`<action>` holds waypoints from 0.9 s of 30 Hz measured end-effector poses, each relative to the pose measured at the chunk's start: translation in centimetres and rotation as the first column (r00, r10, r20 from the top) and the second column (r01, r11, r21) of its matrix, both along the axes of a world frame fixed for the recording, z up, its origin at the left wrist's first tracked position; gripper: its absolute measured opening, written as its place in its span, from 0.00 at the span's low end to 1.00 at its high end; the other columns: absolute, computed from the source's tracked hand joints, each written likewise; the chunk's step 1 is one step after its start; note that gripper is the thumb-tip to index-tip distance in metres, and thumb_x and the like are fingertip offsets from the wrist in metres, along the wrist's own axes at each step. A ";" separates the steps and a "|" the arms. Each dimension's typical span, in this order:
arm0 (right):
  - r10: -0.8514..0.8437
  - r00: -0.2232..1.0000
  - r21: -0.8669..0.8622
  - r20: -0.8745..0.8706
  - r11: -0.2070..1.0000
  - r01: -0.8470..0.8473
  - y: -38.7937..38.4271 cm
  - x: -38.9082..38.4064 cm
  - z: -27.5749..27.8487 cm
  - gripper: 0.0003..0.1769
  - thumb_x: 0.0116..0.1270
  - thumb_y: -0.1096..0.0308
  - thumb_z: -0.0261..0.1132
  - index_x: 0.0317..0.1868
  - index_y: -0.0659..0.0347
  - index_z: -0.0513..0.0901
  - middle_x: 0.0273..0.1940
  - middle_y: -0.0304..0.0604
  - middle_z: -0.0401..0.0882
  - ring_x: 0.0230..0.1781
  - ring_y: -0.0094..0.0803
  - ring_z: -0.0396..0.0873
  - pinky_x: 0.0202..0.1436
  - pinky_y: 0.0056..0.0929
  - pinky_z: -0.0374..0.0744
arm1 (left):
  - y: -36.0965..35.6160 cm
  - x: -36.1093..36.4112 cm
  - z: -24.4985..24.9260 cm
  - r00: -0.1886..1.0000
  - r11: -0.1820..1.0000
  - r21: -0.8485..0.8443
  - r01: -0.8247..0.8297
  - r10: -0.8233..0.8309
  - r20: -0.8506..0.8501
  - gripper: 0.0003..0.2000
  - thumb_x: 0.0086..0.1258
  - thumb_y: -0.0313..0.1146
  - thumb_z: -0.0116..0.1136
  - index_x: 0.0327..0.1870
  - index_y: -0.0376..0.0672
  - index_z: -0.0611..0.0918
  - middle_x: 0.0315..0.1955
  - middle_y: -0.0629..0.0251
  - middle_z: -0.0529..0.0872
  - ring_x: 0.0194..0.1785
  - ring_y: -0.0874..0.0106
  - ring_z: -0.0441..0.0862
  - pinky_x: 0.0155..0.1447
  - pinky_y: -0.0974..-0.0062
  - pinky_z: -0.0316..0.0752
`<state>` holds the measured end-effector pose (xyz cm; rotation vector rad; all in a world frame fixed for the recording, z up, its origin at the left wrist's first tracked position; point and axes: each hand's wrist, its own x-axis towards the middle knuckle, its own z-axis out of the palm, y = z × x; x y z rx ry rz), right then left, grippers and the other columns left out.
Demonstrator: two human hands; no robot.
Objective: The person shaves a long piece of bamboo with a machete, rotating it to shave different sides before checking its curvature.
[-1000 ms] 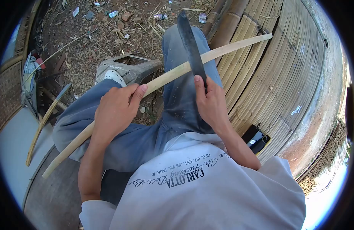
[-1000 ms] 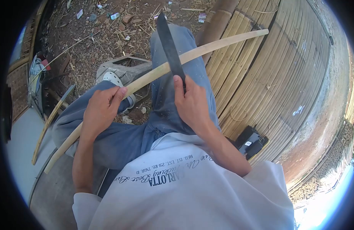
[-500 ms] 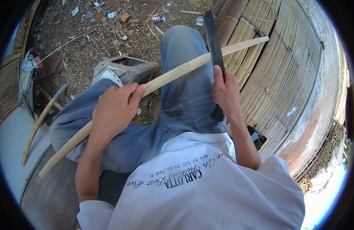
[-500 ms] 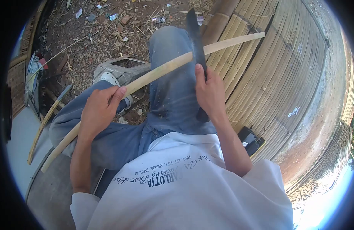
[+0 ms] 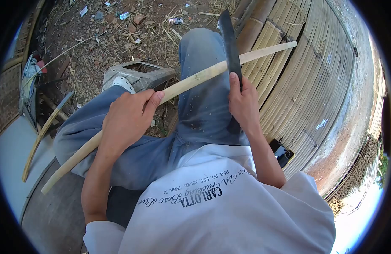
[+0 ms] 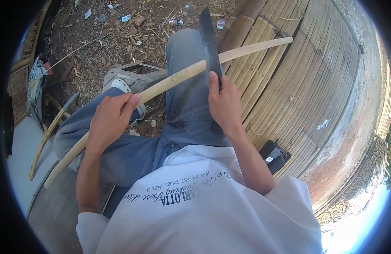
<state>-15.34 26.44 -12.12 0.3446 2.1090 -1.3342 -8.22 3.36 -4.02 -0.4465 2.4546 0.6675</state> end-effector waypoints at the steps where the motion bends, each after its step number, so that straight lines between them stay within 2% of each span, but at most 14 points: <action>1: 0.003 1.000 0.001 0.003 1.000 -0.003 -0.8 1.5 0.2 0.22 0.77 0.58 0.54 0.33 0.71 0.75 0.19 0.59 0.70 0.19 0.49 0.65 0.27 0.41 0.67 | 0.0 0.1 0.1 1.000 1.000 0.002 -0.007 0.007 -0.004 0.23 0.79 0.48 0.46 0.30 0.36 0.80 0.14 0.52 0.73 0.19 0.55 0.70 0.29 0.60 0.63; 3: 0.226 0.902 0.020 -0.369 0.972 -0.235 -2.7 5.2 -0.3 0.22 0.78 0.58 0.52 0.34 0.70 0.76 0.16 0.48 0.70 0.16 0.33 0.66 0.24 0.35 0.66 | -0.1 -0.1 0.1 0.999 0.999 0.009 -0.031 0.031 0.010 0.23 0.79 0.48 0.46 0.30 0.36 0.80 0.14 0.52 0.72 0.19 0.55 0.70 0.29 0.59 0.63; 4: 0.323 0.769 0.111 -0.551 0.942 -0.316 -2.7 5.8 -1.3 0.23 0.79 0.53 0.51 0.34 0.65 0.76 0.15 0.32 0.66 0.14 0.18 0.64 0.18 0.23 0.65 | 0.0 0.0 0.1 0.998 0.999 0.022 -0.038 0.037 0.044 0.23 0.79 0.48 0.45 0.30 0.36 0.80 0.14 0.52 0.72 0.19 0.54 0.71 0.29 0.59 0.63; 5: 0.320 0.773 0.109 -0.547 0.943 -0.314 -1.8 5.4 -1.8 0.23 0.79 0.53 0.51 0.34 0.65 0.76 0.15 0.32 0.66 0.14 0.18 0.64 0.18 0.23 0.65 | 0.0 -0.1 0.2 0.998 0.999 0.022 -0.035 0.034 0.049 0.23 0.79 0.48 0.45 0.30 0.36 0.80 0.14 0.52 0.72 0.19 0.54 0.71 0.29 0.59 0.63; 7: 0.022 1.000 -0.064 -0.020 0.998 -0.024 -0.8 1.5 0.1 0.21 0.77 0.58 0.54 0.36 0.71 0.77 0.17 0.55 0.71 0.16 0.42 0.65 0.27 0.40 0.68 | 0.0 -0.1 0.3 1.000 1.000 0.009 0.001 -0.001 0.023 0.24 0.79 0.48 0.45 0.30 0.37 0.79 0.14 0.51 0.73 0.21 0.53 0.72 0.30 0.59 0.64; 8: -0.073 0.996 -0.097 0.060 0.992 0.079 -0.6 0.2 0.9 0.21 0.77 0.58 0.54 0.36 0.71 0.77 0.17 0.56 0.71 0.17 0.42 0.65 0.27 0.40 0.68 | 0.0 0.0 0.2 1.000 1.000 0.009 0.003 -0.003 0.024 0.24 0.79 0.48 0.45 0.30 0.37 0.79 0.14 0.51 0.73 0.21 0.53 0.72 0.30 0.59 0.64; 11: 0.250 0.949 -0.009 -0.192 0.967 -0.256 -3.1 5.9 1.0 0.22 0.79 0.58 0.51 0.35 0.71 0.77 0.16 0.46 0.70 0.16 0.30 0.66 0.23 0.33 0.66 | 0.1 0.2 -0.2 1.000 1.000 -0.030 0.008 -0.008 -0.025 0.24 0.79 0.49 0.45 0.29 0.37 0.79 0.15 0.51 0.73 0.22 0.51 0.73 0.31 0.57 0.65; 12: 0.173 0.755 -0.085 -0.632 0.954 -0.289 -3.0 6.3 -1.6 0.23 0.80 0.54 0.50 0.31 0.62 0.74 0.15 0.31 0.65 0.13 0.17 0.64 0.16 0.22 0.63 | 0.1 0.2 -0.1 1.000 1.000 -0.022 0.007 -0.007 -0.014 0.24 0.79 0.49 0.45 0.29 0.37 0.79 0.15 0.51 0.74 0.23 0.50 0.73 0.31 0.56 0.65; 13: 0.170 0.756 -0.087 -0.632 0.954 -0.288 -2.5 4.9 -1.5 0.23 0.80 0.54 0.50 0.31 0.62 0.74 0.15 0.31 0.65 0.13 0.17 0.64 0.16 0.22 0.63 | 0.0 0.2 -0.1 1.000 1.000 -0.019 0.008 -0.008 -0.004 0.24 0.78 0.49 0.45 0.29 0.37 0.79 0.15 0.50 0.74 0.24 0.49 0.74 0.32 0.55 0.65; 15: 0.038 0.999 0.015 -0.036 0.999 -0.037 -0.3 1.3 -0.7 0.21 0.77 0.58 0.54 0.36 0.71 0.77 0.18 0.57 0.72 0.17 0.45 0.65 0.28 0.42 0.67 | 0.1 0.1 0.2 1.000 1.000 -0.020 0.009 -0.009 -0.006 0.24 0.78 0.49 0.45 0.29 0.37 0.79 0.15 0.51 0.74 0.24 0.50 0.74 0.32 0.55 0.65; 17: -0.015 0.999 -0.017 -0.045 1.000 0.014 -0.5 1.4 -0.5 0.21 0.77 0.58 0.54 0.35 0.71 0.76 0.18 0.57 0.72 0.17 0.45 0.65 0.28 0.42 0.67 | 0.1 0.2 0.3 1.000 1.000 -0.013 0.009 -0.009 -0.004 0.24 0.79 0.49 0.44 0.28 0.37 0.79 0.15 0.51 0.74 0.24 0.50 0.74 0.32 0.55 0.65; 21: 0.274 0.912 0.040 -0.304 0.961 -0.275 -2.5 4.6 0.9 0.24 0.79 0.57 0.51 0.32 0.71 0.76 0.15 0.47 0.71 0.16 0.32 0.66 0.24 0.35 0.66 | 0.1 0.3 0.0 0.999 0.999 -0.017 0.028 -0.028 -0.031 0.24 0.79 0.49 0.45 0.28 0.38 0.78 0.15 0.51 0.74 0.24 0.50 0.74 0.32 0.55 0.65; 25: -0.109 0.993 0.020 0.036 0.994 0.109 -1.2 1.7 -0.1 0.23 0.78 0.55 0.55 0.35 0.70 0.76 0.17 0.39 0.69 0.21 0.24 0.63 0.27 0.27 0.66 | 0.1 0.2 0.0 1.000 0.999 -0.028 0.029 -0.029 0.000 0.23 0.78 0.49 0.45 0.28 0.38 0.77 0.15 0.53 0.75 0.24 0.50 0.75 0.31 0.55 0.65; 27: 0.184 0.931 -0.010 -0.314 0.980 -0.197 -3.6 6.1 0.9 0.21 0.78 0.57 0.54 0.35 0.69 0.77 0.16 0.52 0.71 0.14 0.36 0.67 0.22 0.37 0.66 | 0.3 0.2 0.1 0.999 0.999 -0.020 0.031 -0.031 -0.010 0.23 0.78 0.48 0.46 0.29 0.38 0.78 0.15 0.53 0.75 0.24 0.50 0.74 0.31 0.55 0.65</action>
